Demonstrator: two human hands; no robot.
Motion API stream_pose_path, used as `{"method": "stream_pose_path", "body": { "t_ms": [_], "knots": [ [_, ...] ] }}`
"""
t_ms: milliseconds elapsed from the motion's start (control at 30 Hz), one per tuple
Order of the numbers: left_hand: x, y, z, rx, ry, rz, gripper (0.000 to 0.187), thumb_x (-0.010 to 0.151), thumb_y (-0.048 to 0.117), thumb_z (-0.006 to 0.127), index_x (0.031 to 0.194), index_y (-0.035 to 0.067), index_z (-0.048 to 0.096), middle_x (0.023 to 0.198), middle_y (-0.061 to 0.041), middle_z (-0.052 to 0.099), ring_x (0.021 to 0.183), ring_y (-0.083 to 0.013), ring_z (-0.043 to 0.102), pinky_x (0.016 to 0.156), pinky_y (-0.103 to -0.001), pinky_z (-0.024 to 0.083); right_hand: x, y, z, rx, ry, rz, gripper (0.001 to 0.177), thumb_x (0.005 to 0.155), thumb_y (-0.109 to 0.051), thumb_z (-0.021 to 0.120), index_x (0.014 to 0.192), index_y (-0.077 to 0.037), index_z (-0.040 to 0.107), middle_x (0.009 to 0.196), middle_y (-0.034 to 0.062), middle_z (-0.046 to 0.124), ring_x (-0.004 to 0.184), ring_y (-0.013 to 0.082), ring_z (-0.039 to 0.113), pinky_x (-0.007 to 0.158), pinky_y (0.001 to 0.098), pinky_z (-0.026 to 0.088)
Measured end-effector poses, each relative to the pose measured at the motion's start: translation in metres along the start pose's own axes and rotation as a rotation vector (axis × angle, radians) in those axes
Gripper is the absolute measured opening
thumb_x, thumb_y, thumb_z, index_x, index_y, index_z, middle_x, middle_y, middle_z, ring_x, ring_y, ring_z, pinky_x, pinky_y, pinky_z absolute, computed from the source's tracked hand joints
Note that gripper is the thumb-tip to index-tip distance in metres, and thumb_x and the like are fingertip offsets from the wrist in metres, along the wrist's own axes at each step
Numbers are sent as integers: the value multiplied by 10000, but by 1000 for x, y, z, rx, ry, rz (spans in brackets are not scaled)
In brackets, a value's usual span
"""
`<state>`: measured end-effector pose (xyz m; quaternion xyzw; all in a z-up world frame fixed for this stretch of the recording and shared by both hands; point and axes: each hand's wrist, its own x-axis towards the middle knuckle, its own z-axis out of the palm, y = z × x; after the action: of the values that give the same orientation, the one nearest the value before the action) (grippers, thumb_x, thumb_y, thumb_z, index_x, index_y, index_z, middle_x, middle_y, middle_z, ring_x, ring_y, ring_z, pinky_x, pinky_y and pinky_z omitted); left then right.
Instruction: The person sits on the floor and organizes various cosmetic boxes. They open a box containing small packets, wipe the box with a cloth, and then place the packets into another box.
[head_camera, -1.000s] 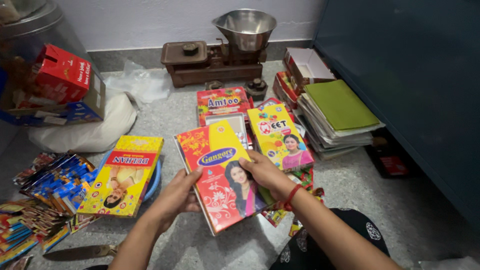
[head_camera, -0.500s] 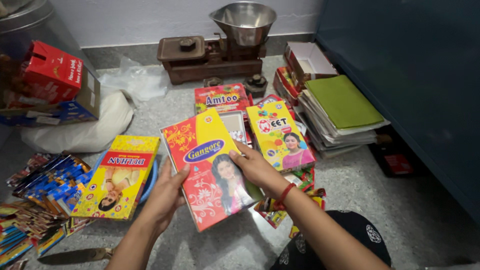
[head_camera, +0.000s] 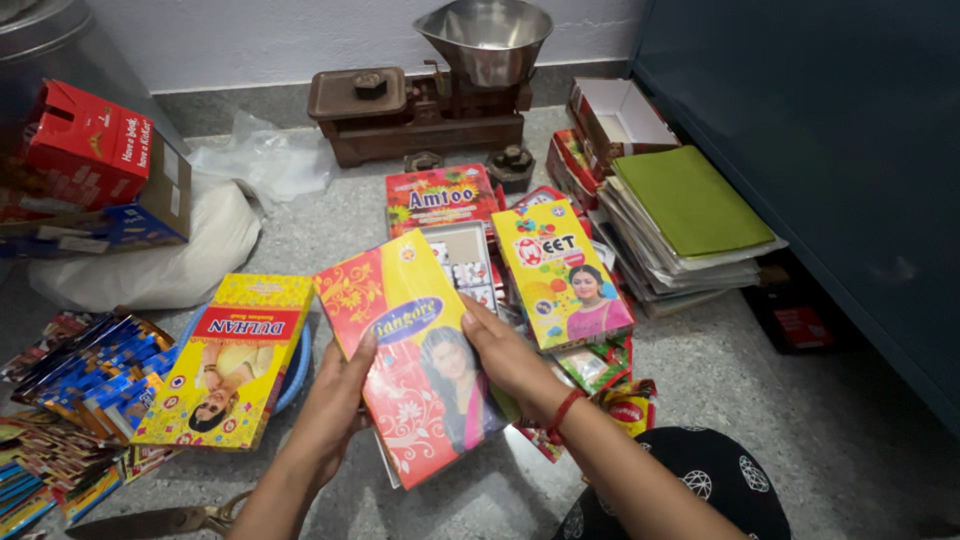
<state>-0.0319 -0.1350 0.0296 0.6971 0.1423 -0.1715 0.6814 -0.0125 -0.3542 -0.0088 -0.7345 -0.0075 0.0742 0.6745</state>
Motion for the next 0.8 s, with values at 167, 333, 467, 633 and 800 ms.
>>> {"method": "stream_pose_path", "body": {
  "t_ms": [167,333,467,633,800],
  "knots": [
    [1,-8,-3,-166,-111,27,502,920,458,589,1335,189,503,1116,-22,723,908,-130,724,750,-366,614,5,11,-1,127,76,106,452,1030,-266,438,1427,-78,543,1352,75,650,1217,146,599,1039,297,455],
    [3,-15,-3,-231,-87,77,454,948,424,560,1315,159,523,1056,-26,720,831,-120,709,683,-336,600,8,11,-3,76,89,139,373,1031,-278,514,1197,11,681,1086,83,723,966,144,645,866,297,522],
    [9,-22,-5,-113,1,175,414,971,415,549,1260,119,546,946,-48,705,707,-112,667,596,-307,545,6,9,-1,107,81,172,353,1005,-311,570,1157,-13,684,1041,52,737,922,113,665,831,270,536],
    [16,-29,-9,-31,118,208,471,1006,450,553,1108,-8,593,862,-104,695,654,-132,627,565,-305,503,6,10,-1,91,79,132,341,998,-319,586,1146,-27,682,1022,50,712,896,101,637,790,270,531],
    [24,-39,-6,7,89,137,493,1013,492,470,1123,27,591,892,-110,695,699,-150,643,614,-315,530,2,12,3,80,97,187,340,1009,-313,605,1133,-2,663,999,82,705,866,116,650,736,278,542]
  ]
}}
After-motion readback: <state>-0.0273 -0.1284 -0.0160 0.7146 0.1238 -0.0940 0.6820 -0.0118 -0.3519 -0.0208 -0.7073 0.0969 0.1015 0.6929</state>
